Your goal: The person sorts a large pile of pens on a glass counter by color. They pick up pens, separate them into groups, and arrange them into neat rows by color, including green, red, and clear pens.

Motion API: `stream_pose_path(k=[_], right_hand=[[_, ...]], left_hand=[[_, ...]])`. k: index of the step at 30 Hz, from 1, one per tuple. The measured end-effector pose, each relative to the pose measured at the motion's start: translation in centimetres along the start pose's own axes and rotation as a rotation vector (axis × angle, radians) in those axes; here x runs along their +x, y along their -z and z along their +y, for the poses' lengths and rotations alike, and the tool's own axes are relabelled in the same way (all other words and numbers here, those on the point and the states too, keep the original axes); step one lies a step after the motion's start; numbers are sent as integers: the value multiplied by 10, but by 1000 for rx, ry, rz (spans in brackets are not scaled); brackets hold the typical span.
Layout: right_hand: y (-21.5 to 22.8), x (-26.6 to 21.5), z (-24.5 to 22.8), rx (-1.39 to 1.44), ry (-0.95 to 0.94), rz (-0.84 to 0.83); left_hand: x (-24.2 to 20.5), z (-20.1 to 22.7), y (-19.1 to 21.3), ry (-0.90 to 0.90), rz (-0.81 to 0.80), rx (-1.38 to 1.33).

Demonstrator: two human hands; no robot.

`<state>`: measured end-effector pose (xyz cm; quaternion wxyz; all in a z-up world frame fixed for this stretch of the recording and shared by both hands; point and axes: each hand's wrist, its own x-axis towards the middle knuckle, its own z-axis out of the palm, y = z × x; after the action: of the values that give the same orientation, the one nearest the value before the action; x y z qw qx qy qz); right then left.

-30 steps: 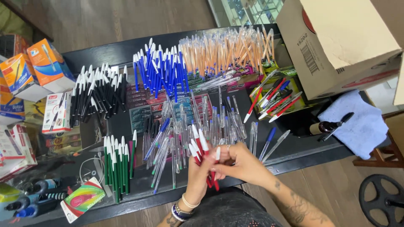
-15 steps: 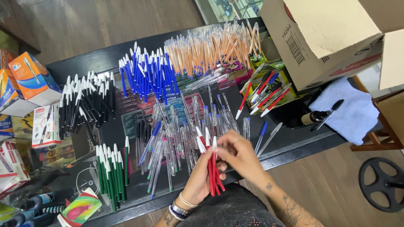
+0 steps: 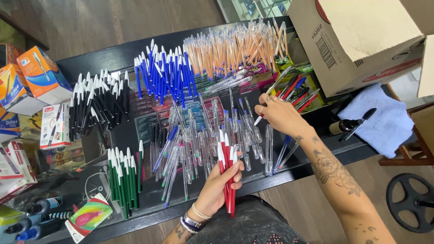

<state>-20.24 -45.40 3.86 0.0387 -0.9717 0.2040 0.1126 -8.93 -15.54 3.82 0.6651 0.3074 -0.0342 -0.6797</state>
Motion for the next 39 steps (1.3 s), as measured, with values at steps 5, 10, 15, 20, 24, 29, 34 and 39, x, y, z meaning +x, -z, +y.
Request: stream_pose_path(k=[5,10,15,20,24,29,34,39], right_hand=[[11,-11,-10,77,189,293],[56,-75,-77,926,126,556],[53,-115,-109,1682,125,472],[22,-113,-133,1569,-4,349],[20,-106,-129,1136,-32,237],[17,-58,11,235,-81,516],[-14,-5,110,-307,-13,369],[-15,22,126,-334,134,141]], left_hand=[[-4,0,-1,-45,15,102],[-12,-4,7,3,-9,242],[-20,-17,25,72,-155,266],[-8,-9,3,99,24,84],[-1,-20,23,134,-86,247],[-6,-13,16,135,-87,200],[-7,-21,26,114,-115,17],[-10,-14,25,101,-53,-12]])
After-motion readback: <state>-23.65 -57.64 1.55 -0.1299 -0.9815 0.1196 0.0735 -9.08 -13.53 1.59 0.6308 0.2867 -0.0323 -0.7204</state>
